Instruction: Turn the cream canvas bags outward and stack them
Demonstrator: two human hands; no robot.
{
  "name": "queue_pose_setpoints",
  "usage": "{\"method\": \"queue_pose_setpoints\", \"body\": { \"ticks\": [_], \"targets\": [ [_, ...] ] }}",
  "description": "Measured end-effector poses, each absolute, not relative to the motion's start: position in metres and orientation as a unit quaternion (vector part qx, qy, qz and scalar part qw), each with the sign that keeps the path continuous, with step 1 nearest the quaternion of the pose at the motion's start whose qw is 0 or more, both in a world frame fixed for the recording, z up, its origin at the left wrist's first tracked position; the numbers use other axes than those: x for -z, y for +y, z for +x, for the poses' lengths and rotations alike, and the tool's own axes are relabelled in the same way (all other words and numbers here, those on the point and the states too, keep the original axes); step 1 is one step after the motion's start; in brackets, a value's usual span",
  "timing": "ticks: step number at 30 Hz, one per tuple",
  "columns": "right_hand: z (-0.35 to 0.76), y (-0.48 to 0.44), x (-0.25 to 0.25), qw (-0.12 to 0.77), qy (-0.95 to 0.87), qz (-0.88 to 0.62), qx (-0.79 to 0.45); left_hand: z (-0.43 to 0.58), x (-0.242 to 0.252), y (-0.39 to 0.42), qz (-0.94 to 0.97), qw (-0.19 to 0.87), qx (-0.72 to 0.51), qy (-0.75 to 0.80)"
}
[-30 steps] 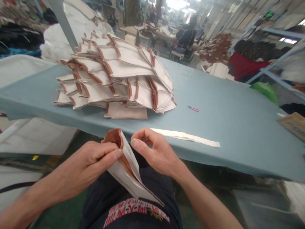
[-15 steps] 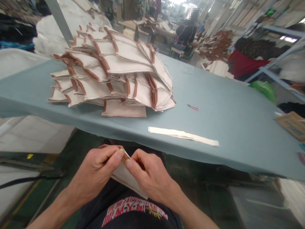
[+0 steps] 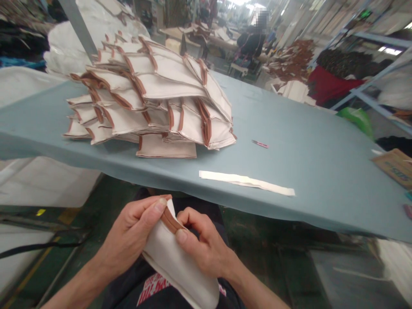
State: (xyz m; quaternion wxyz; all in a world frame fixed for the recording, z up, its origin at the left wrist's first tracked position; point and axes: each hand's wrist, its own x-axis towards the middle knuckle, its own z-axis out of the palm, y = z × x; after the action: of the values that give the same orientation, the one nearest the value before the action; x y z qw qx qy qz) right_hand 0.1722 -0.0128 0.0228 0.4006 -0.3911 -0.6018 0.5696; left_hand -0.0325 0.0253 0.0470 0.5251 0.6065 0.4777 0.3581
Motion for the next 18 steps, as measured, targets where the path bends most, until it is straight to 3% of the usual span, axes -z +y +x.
{"method": "queue_pose_setpoints", "body": {
  "ticks": [4, 11, 18],
  "targets": [
    [0.178, -0.007, -0.026, 0.348, -0.633, -0.401, -0.563, -0.032, -0.044, 0.026, 0.581, 0.55, -0.354, 0.484],
    [0.176, 0.0, -0.021, 0.359, -0.663, -0.404, -0.518, -0.031, -0.044, 0.021, 0.545, 0.571, -0.353, 0.503],
    [0.167, -0.002, 0.01, 0.413, -0.686, -0.355, -0.483, -0.013, -0.044, -0.001, 0.275, 0.74, -0.352, 0.503]
  ]
}}
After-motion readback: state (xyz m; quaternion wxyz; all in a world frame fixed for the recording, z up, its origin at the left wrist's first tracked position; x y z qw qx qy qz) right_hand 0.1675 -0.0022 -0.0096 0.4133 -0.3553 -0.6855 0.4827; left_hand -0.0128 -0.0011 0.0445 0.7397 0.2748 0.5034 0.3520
